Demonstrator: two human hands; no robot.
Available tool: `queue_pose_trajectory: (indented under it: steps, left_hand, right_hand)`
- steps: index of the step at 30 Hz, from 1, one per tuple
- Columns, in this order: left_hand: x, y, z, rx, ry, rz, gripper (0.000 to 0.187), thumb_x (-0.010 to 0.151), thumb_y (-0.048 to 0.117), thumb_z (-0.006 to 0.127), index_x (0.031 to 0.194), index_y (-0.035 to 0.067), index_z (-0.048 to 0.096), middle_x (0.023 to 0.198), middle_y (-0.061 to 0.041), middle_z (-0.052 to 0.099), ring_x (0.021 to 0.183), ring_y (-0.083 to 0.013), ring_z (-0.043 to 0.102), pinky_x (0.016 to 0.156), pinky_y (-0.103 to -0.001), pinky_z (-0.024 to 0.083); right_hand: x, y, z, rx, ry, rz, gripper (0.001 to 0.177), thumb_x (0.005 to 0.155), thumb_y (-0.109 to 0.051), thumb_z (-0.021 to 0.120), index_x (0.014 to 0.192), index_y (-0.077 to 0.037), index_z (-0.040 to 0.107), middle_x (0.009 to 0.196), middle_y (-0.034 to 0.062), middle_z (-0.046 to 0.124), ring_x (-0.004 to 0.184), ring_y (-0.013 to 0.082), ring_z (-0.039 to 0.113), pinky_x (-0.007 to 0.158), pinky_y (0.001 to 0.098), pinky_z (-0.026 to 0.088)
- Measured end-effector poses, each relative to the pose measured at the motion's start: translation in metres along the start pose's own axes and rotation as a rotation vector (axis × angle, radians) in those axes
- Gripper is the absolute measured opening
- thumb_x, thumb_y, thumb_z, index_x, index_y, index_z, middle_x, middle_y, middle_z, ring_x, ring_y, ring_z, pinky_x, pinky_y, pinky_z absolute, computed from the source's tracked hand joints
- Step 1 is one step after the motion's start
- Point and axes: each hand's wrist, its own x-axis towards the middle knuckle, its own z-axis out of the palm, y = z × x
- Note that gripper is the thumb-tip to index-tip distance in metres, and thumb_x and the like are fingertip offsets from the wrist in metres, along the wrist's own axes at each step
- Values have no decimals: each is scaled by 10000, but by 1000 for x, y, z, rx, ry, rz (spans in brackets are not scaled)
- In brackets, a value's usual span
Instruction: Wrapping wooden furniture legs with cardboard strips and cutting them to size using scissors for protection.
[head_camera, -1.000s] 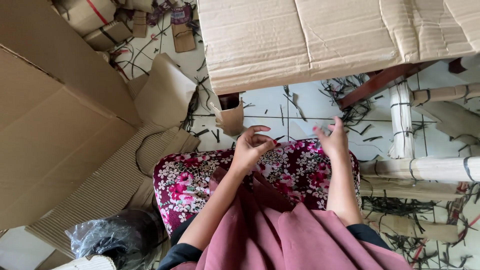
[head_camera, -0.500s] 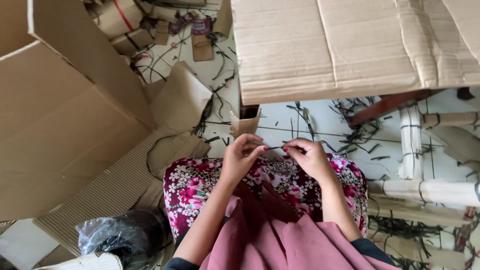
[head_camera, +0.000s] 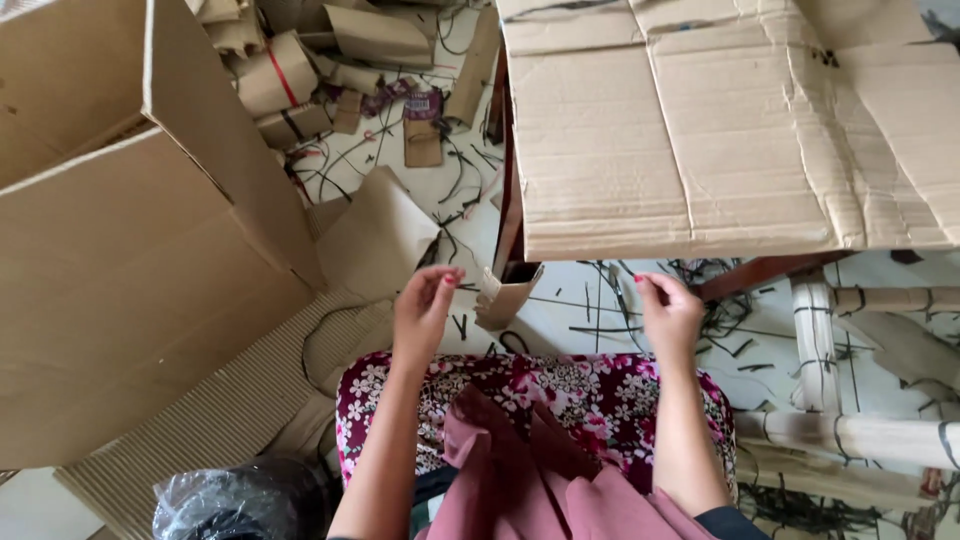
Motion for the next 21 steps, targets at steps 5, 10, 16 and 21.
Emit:
queue_pose_trajectory:
  steps: [5, 10, 16, 21]
  left_hand:
    - [43, -14, 12, -356, -179, -257, 459, 1070, 532, 454, 1280, 187, 670, 1316, -17, 681, 1220, -210, 579, 1047, -393, 407]
    - [63, -25, 31, -651, -382, -465, 795, 986, 812, 296, 1410, 210, 595, 1508, -27, 519, 1432, -310, 391, 1132, -334, 235]
    - [59, -54, 30, -694, -305, -317, 530, 1051, 475, 543, 1481, 168, 588, 1474, 5, 586, 1457, -146, 429, 1196, -433, 251]
    - [45, -90, 9, -853, -91, -210, 472, 1006, 173, 667, 1454, 59, 576, 1484, -65, 599, 1409, -211, 526, 1165, -451, 399]
  right_hand:
    - [28, -36, 51, 228, -170, 5, 87, 923, -64, 785, 1006, -57, 808, 885, 134, 753, 859, 256, 727, 778, 407, 595]
    - [39, -33, 95, 456, -475, 308, 190, 960, -112, 660, 1141, -132, 714, 651, -21, 614, 471, 86, 482, 418, 240, 422]
    - [34, -42, 107, 741, -584, 683, 216, 869, -209, 468, 987, -99, 612, 712, -16, 420, 601, 108, 428, 473, 184, 256]
    - [12, -80, 63, 693, -577, 399, 271, 946, -31, 623, 1183, 66, 714, 883, 128, 675, 693, 114, 458, 576, 205, 405]
